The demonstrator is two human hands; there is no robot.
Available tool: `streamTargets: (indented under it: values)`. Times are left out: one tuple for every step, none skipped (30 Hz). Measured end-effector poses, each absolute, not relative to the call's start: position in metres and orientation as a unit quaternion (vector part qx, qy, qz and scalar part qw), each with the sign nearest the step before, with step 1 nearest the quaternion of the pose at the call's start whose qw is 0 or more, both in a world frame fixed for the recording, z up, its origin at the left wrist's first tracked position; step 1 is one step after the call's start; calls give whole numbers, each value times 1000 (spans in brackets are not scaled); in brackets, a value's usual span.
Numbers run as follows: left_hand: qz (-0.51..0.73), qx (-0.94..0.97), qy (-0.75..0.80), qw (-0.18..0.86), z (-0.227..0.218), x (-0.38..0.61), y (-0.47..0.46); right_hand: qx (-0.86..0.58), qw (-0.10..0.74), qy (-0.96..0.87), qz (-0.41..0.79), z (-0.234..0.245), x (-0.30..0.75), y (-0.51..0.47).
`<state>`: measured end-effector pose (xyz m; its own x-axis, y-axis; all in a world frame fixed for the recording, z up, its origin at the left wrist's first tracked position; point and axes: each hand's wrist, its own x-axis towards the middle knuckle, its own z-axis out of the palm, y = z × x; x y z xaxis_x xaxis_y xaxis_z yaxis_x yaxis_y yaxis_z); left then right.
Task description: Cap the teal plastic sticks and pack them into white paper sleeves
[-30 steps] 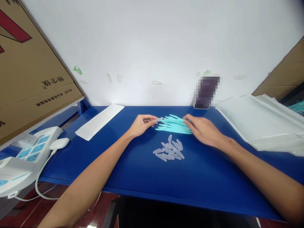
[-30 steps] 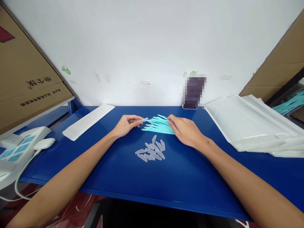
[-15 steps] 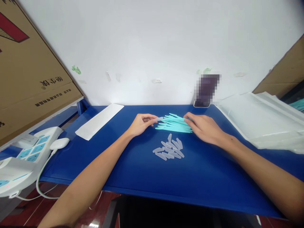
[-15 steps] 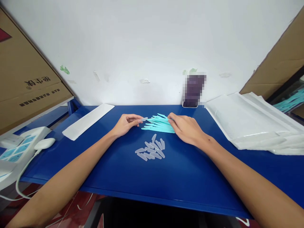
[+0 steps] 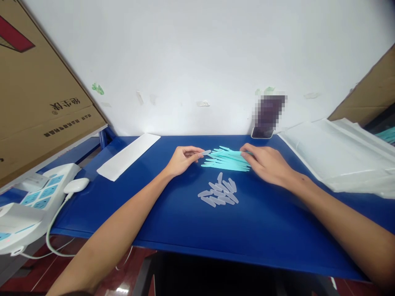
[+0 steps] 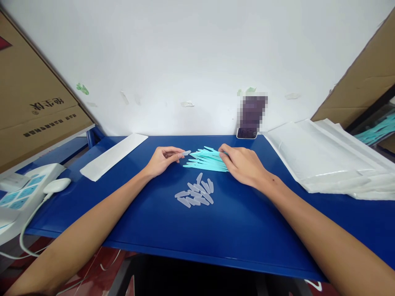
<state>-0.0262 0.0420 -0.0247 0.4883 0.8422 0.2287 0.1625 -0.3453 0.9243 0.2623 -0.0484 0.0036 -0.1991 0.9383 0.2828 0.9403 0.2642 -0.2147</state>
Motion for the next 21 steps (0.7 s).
streamTargets:
  values:
    - [373,731,343,457,-25,-26,42,-606,182,-774,-2,4,262,-49]
    - [373,731,342,458,-25,-26,42,-605,183,-775,-1,4,261,-49]
    - [372,731,342,459,-25,-26,42,-605,182,-775,0,4,261,-49]
    - [370,731,342,461,-25,-26,42,-606,180,-775,1,4,260,-49]
    - [368,731,341,462,-25,-26,42,-606,179,-775,3,4,260,-49]
    - [368,730,341,464,-24,-26,42,-606,178,-775,3,4,260,-49]
    - [369,729,342,465,-24,-26,42,-606,179,-775,2,4,259,-49]
    - [371,727,344,465,-25,-26,42,-605,180,-776,1,4,259,-49]
    - [372,725,345,466,-25,-26,42,-604,181,-776,-1,4,259,-49]
    - [374,724,345,466,-25,-26,42,-604,183,-776,-3,4,259,-49]
    - [374,724,344,467,-25,-26,42,-603,184,-776,-6,5,259,-49]
    - [373,724,344,468,-25,-26,42,-603,185,-776,-8,5,260,-49]
    - [371,724,344,469,-25,-26,42,-603,185,-776,-9,5,260,-49]
    - [371,723,346,470,-24,-26,42,-602,185,-776,-9,5,260,-49]
    - [373,721,348,470,-24,-27,42,-602,184,-777,-8,5,260,-50]
    - [378,718,349,470,-24,-27,42,-601,182,-778,-7,5,260,-50]
    - [384,714,350,469,-24,-27,42,-601,181,-779,-6,5,259,-50]
    - [390,711,350,468,-24,-27,42,-600,181,-779,-6,5,259,-50]
    - [394,710,350,468,-24,-27,42,-599,183,-780,-6,5,259,-50]
    - [393,710,351,467,-23,-27,42,-598,187,-779,-7,6,259,-50]
    - [388,712,352,467,-23,-26,42,-598,190,-779,-8,6,259,-50]
